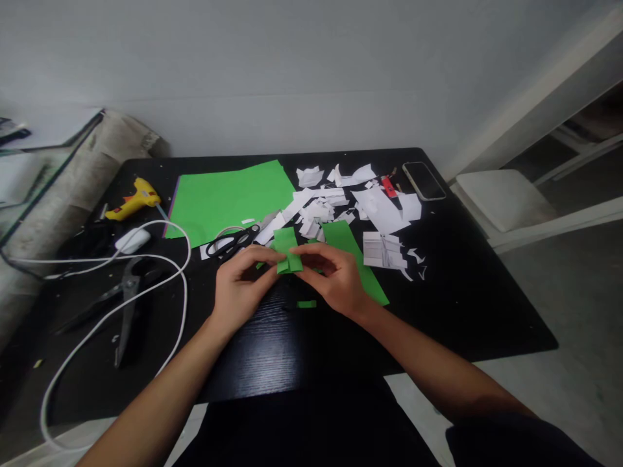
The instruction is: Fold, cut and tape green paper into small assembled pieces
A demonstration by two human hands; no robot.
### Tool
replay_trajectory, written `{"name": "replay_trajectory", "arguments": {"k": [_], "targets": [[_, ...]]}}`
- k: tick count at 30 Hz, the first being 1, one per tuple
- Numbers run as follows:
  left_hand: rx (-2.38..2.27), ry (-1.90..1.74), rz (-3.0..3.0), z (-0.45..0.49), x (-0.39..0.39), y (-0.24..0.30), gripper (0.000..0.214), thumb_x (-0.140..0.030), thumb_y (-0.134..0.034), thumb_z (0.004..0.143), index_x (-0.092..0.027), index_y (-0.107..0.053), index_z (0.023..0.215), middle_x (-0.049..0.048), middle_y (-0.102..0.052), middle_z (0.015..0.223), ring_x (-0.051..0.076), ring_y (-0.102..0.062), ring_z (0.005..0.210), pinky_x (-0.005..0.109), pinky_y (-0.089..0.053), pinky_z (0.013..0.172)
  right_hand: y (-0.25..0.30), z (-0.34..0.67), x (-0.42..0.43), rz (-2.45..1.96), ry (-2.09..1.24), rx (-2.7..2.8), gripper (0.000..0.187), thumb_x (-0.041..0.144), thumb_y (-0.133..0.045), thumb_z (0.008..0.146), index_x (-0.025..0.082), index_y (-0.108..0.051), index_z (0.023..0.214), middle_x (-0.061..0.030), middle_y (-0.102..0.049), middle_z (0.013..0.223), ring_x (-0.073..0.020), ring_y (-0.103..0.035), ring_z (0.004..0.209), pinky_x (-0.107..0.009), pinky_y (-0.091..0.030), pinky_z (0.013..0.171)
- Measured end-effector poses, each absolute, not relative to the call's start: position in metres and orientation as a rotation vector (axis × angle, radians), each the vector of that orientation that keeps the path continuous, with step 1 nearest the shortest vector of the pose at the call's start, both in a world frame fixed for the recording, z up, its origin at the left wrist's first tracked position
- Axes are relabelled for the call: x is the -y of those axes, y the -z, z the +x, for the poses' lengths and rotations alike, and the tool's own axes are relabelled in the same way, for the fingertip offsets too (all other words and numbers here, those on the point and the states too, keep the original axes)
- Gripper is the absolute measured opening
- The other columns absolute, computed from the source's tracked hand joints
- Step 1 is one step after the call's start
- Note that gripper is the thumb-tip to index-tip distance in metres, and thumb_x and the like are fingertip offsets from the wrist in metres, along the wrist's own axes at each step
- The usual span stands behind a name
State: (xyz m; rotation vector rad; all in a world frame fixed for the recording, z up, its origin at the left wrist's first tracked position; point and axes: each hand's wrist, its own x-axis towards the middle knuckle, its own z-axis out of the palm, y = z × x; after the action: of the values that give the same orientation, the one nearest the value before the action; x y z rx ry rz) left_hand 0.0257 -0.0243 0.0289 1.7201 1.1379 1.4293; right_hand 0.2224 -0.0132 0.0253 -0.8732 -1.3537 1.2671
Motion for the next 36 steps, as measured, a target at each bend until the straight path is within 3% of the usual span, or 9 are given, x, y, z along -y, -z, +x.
{"name": "replay_trajectory", "arguments": {"k": [5, 10, 15, 24, 31, 36], "targets": [[-1.181, -1.451, 1.73, 0.025, 0.024, -0.03, 0.011, -0.019, -0.085, 0.086, -0.026, -0.086, 0.094, 0.0041, -0.083, 0.093, 0.019, -0.077, 0.089, 0.034, -0.062, 0.083, -0.022, 0.223, 0.012, -0.864, -1.211, 1.372, 0.011, 0.03, -0.085, 0.087, 0.027, -0.083, 0.097, -0.0015, -0.082, 0.095, -0.0182, -0.078, 0.084, -0.035, -0.067, 0.079], [-1.184, -1.459, 1.75, 0.026, 0.023, -0.032, 0.002, -0.027, -0.087, 0.087, -0.027, -0.086, 0.089, 0.0037, -0.084, 0.091, 0.02, -0.078, 0.087, 0.035, -0.064, 0.082, -0.021, 0.223, 0.012, -0.892, -1.191, 1.373, 0.011, 0.037, -0.085, 0.089, 0.028, -0.084, 0.097, -0.0026, -0.083, 0.096, -0.0194, -0.078, 0.084, -0.038, -0.069, 0.081], [-1.161, -1.444, 1.784, 0.026, 0.022, -0.031, 0.005, -0.023, -0.083, 0.091, -0.027, -0.085, 0.092, 0.0028, -0.083, 0.091, 0.019, -0.076, 0.087, 0.034, -0.062, 0.083, -0.019, 0.22, 0.014, -0.844, -1.196, 1.351, 0.009, 0.035, -0.083, 0.092, 0.027, -0.083, 0.097, -0.0012, -0.081, 0.089, -0.0176, -0.077, 0.077, -0.035, -0.068, 0.075], [-1.19, -1.391, 1.768, 0.028, 0.023, -0.032, 0.01, -0.027, -0.074, 0.096, -0.024, -0.081, 0.09, 0.0044, -0.079, 0.09, 0.019, -0.072, 0.083, 0.032, -0.059, 0.076, -0.021, 0.219, 0.015, -0.885, -1.267, 1.31, 0.019, 0.044, -0.083, 0.091, 0.025, -0.08, 0.094, -0.0019, -0.08, 0.088, -0.0181, -0.078, 0.076, -0.035, -0.069, 0.072], [-1.312, -1.467, 1.486, 0.038, 0.029, -0.029, 0.011, -0.029, -0.085, 0.086, -0.021, -0.078, 0.089, 0.0001, -0.076, 0.076, 0.013, -0.067, 0.063, 0.024, -0.055, 0.059, -0.02, 0.215, 0.018, -0.903, -1.273, 1.254, 0.024, 0.043, -0.085, 0.089, 0.024, -0.072, 0.098, -0.0014, -0.08, 0.087, -0.0191, -0.08, 0.076, -0.035, -0.07, 0.071], [-1.263, -1.484, 1.418, 0.041, 0.03, -0.029, 0.012, -0.024, -0.084, 0.086, -0.02, -0.074, 0.09, -0.0007, -0.076, 0.075, 0.013, -0.072, 0.064, 0.023, -0.058, 0.061, -0.023, 0.214, 0.019, -0.907, -1.272, 1.219, 0.033, 0.04, -0.086, 0.089, 0.025, -0.064, 0.108, 0.0002, -0.08, 0.088, -0.0186, -0.082, 0.076, -0.032, -0.07, 0.071]]}}
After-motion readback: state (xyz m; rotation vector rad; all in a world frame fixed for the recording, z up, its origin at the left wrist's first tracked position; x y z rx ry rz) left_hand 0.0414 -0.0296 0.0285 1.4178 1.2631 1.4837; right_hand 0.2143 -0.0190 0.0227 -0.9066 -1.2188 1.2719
